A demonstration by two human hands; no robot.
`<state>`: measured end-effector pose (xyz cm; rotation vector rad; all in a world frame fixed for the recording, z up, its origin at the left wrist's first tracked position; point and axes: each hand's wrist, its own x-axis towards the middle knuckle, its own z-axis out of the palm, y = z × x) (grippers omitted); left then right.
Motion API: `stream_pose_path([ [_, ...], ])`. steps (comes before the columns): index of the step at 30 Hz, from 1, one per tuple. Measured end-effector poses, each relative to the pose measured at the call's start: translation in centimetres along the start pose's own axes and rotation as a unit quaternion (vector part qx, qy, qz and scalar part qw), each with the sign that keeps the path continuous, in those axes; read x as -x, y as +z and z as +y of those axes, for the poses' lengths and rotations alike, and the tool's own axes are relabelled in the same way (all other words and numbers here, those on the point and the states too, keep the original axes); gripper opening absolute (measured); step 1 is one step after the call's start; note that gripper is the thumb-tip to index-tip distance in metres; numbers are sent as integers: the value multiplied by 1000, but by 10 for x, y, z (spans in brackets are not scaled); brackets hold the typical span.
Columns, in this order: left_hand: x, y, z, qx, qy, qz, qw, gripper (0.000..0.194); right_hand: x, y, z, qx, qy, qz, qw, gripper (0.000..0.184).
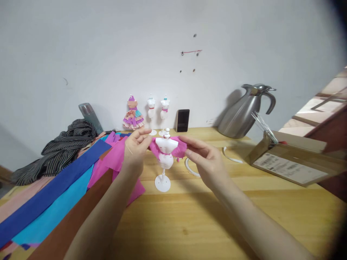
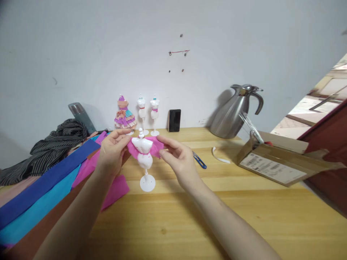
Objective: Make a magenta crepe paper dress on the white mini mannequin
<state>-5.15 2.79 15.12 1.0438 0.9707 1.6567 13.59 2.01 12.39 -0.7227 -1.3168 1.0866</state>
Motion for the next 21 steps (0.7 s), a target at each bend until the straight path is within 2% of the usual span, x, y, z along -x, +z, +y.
stream_pose_path([
  [9, -4, -4, -2, 99, -55, -25, 993, 33, 0, 1, 2, 4, 2, 5, 1000, 32],
  [14, -2, -11, 1, 15, -36, -68, 997, 31, 1, 2, 6, 43, -26, 19, 999, 34],
  [18, 1, -15, 13, -86, -23, -116, 989, 41, 2, 3, 5, 65, -43, 30, 996, 34],
  [21, 3, -15, 21, -135, -22, -124, 983, 50, 2, 3, 3, 75, -52, 37, 995, 32],
])
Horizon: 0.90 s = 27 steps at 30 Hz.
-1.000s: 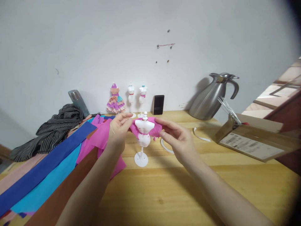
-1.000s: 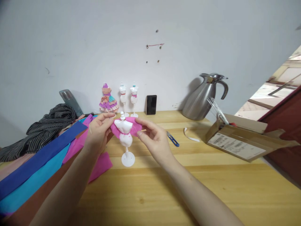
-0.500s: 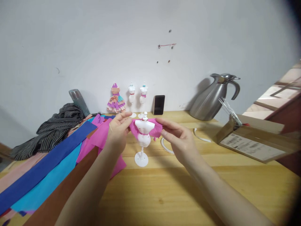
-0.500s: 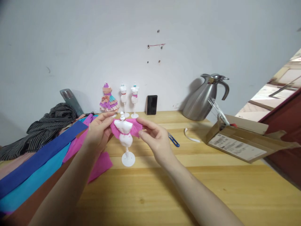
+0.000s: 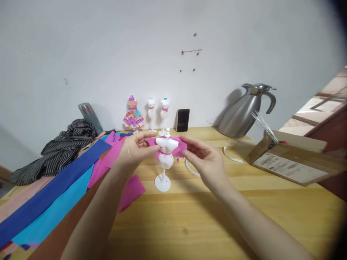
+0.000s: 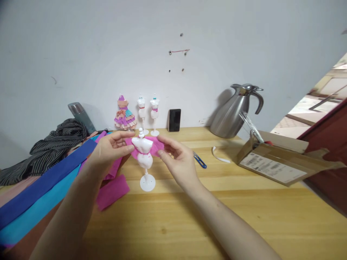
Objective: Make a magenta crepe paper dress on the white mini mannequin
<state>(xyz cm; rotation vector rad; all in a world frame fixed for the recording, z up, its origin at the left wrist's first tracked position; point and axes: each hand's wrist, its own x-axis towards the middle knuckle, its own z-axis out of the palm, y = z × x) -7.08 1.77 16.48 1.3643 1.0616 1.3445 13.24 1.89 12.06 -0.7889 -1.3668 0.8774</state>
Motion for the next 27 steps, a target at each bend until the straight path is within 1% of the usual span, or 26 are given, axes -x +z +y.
stream_pose_path([
  [3, 2, 2, 2, -42, -3, 20, 999, 52, 0, 0, -2, 3, -6, -2, 1000, 30],
  [5, 3, 5, 1, -54, 3, 28, 998, 50, 1, 1, -3, 7, -13, -1, 1000, 29],
  [8, 4, 9, -2, -51, 14, 13, 999, 43, 4, 3, -8, 23, -32, 0, 999, 28],
  [14, 6, 11, -7, -74, 29, -2, 997, 36, 8, 7, -16, 43, -62, -23, 997, 27],
  [18, 6, 11, -8, -96, 41, -15, 994, 38, 10, 8, -13, 63, -88, -25, 994, 28],
  [21, 7, 13, -9, -115, 65, -18, 991, 39, 11, 8, -11, 77, -90, -21, 993, 29],
  [24, 7, 16, -12, -127, 85, 3, 988, 36, 13, 9, -10, 80, -93, -14, 992, 29],
  [27, 8, 18, -15, -132, 89, 33, 987, 32, 15, 12, -9, 75, -101, -8, 992, 30],
])
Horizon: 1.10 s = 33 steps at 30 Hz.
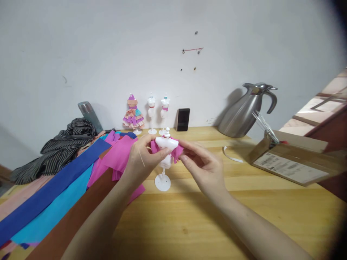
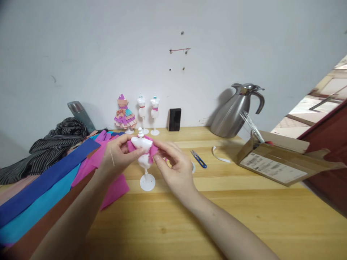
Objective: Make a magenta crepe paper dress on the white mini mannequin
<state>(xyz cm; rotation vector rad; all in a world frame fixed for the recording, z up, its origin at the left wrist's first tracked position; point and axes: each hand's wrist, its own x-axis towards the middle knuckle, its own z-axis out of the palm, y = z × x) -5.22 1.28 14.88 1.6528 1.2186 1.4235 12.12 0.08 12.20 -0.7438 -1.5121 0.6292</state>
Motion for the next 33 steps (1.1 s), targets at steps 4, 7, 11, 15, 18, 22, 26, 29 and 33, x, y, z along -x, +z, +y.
stream_pose_path([
  [4, 0, 2, -2, 12, -2, 11, 1000, 29, 5, 4, 4, -12, -13, 3, 1000, 34],
  [7, -1, 3, -1, 9, -1, 18, 1000, 30, 7, 7, 8, -16, -30, -2, 999, 37],
  [11, -1, 5, -1, 4, 5, 27, 1000, 32, 8, 8, 9, -11, -41, -3, 999, 39],
  [15, 1, 7, -1, 6, 10, 35, 999, 34, 8, 11, 7, -22, -33, 7, 999, 38],
  [18, 3, 9, 0, 8, 11, 36, 999, 33, 10, 12, 7, -33, -15, 12, 999, 40],
  [22, 4, 10, 1, 14, 14, 48, 999, 37, 12, 14, 11, -45, -13, 16, 999, 47],
  [26, 5, 12, 1, 18, 14, 57, 998, 46, 13, 14, 13, -49, -24, 18, 998, 51],
  [29, 6, 13, -1, 12, 14, 55, 998, 51, 15, 15, 13, -41, -29, 14, 999, 52],
  [33, 7, 15, -5, -6, 18, 63, 998, 60, 17, 14, 14, -15, -29, 11, 999, 53],
])
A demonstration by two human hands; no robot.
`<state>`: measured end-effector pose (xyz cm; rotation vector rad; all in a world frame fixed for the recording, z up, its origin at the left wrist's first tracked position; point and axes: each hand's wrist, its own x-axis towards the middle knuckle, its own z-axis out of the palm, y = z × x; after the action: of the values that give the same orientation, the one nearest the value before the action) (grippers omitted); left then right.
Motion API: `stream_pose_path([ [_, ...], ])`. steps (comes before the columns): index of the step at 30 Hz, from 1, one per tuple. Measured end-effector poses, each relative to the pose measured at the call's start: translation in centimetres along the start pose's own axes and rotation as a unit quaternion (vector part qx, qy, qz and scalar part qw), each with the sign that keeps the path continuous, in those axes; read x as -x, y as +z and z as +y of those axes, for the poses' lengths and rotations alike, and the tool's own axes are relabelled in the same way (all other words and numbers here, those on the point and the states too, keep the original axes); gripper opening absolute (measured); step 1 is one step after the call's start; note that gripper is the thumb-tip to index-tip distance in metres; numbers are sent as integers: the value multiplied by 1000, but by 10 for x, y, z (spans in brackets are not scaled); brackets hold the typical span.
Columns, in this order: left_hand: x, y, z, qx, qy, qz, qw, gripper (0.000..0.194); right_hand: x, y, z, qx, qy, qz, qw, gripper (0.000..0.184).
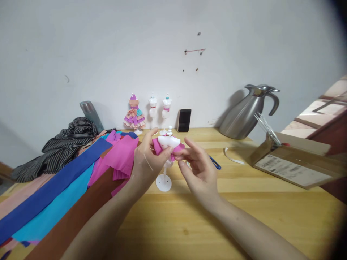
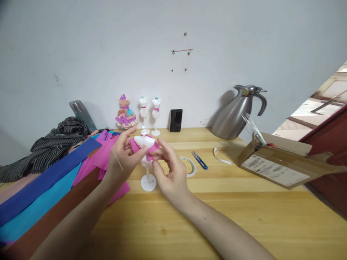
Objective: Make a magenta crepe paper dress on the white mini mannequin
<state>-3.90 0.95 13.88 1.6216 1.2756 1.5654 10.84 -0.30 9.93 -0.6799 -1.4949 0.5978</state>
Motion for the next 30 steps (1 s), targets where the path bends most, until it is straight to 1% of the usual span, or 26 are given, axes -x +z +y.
stream_pose_path([
  [4, 2, 1, 1, -19, -3, -1, 1000, 69, 1, -1, 2, 14, -11, -1, 1000, 54],
  [7, 2, 0, 4, -7, -8, -5, 1000, 67, 0, -1, 2, 15, -11, -1, 1000, 52],
  [11, -2, -7, 6, 65, -41, -25, 997, 60, -3, -1, 1, 14, -4, 12, 1000, 49],
  [15, -8, -15, 2, 144, -73, -44, 986, 65, -5, -2, 0, -4, 24, 25, 999, 45],
  [18, -15, -15, -1, 174, -104, -43, 978, 65, -8, -1, 1, -25, 37, 40, 998, 39],
  [21, -20, -14, -4, 170, -133, -51, 975, 62, -11, 0, 4, -52, 41, 63, 996, 23],
  [22, -21, -14, -6, 168, -139, -66, 974, 60, -13, 0, 6, -62, 46, 74, 994, 18],
  [24, -23, -15, -11, 173, -141, -116, 968, 58, -16, 1, 11, -78, 58, 99, 990, 13],
  [27, -26, -19, -19, 191, -122, -194, 955, 54, -19, 0, 19, -94, 79, 122, 985, 16],
  [30, -29, -23, -25, 183, -101, -238, 949, 44, -22, 0, 25, -115, 102, 115, 981, 18],
])
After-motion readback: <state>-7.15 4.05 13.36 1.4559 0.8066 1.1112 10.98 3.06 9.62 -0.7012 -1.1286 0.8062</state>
